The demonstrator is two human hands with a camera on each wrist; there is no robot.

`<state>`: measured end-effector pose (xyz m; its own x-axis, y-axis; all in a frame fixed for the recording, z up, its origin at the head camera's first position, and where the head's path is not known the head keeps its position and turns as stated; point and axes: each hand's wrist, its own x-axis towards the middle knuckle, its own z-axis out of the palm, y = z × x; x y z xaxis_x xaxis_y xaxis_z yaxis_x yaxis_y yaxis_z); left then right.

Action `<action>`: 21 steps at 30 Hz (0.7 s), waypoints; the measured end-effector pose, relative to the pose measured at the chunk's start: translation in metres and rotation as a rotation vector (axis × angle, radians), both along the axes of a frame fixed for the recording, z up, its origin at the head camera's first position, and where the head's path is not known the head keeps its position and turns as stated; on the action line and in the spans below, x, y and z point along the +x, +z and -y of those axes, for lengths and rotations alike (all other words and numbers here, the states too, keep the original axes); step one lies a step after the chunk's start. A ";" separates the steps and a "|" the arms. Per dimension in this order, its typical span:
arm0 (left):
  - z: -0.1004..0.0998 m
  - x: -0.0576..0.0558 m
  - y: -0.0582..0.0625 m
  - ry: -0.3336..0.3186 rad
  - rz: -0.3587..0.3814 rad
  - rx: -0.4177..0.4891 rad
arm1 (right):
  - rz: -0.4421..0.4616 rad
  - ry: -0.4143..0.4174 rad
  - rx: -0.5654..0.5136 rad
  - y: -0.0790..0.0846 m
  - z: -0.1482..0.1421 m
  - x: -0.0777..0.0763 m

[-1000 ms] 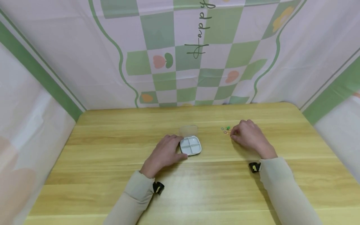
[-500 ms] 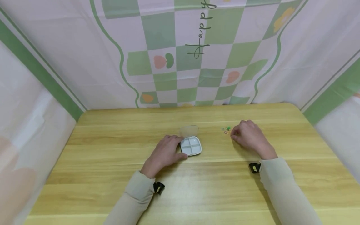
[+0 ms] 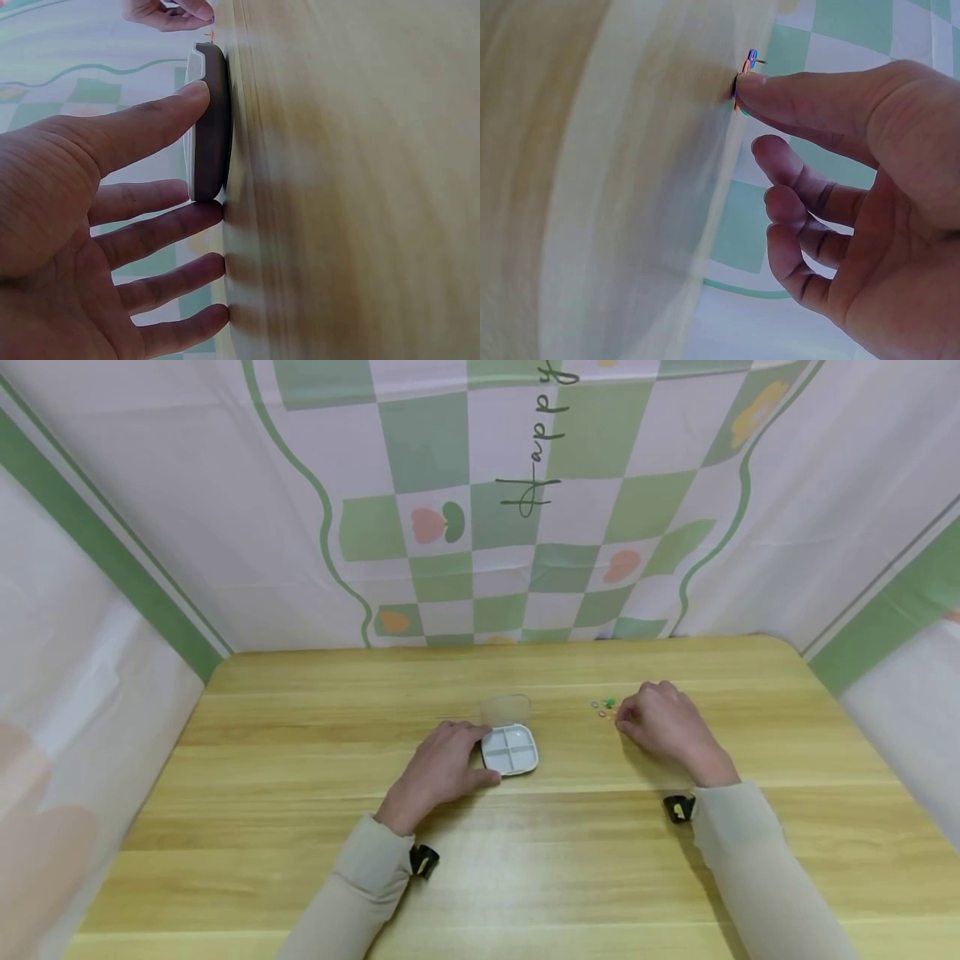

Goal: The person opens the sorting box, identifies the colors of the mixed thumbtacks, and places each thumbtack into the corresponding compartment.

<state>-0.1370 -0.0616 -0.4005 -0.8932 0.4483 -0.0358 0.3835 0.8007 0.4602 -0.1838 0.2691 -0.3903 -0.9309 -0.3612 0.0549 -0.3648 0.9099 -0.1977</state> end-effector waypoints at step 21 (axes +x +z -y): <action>0.000 0.001 0.001 0.019 0.007 0.017 | -0.050 0.003 -0.014 0.009 0.001 0.003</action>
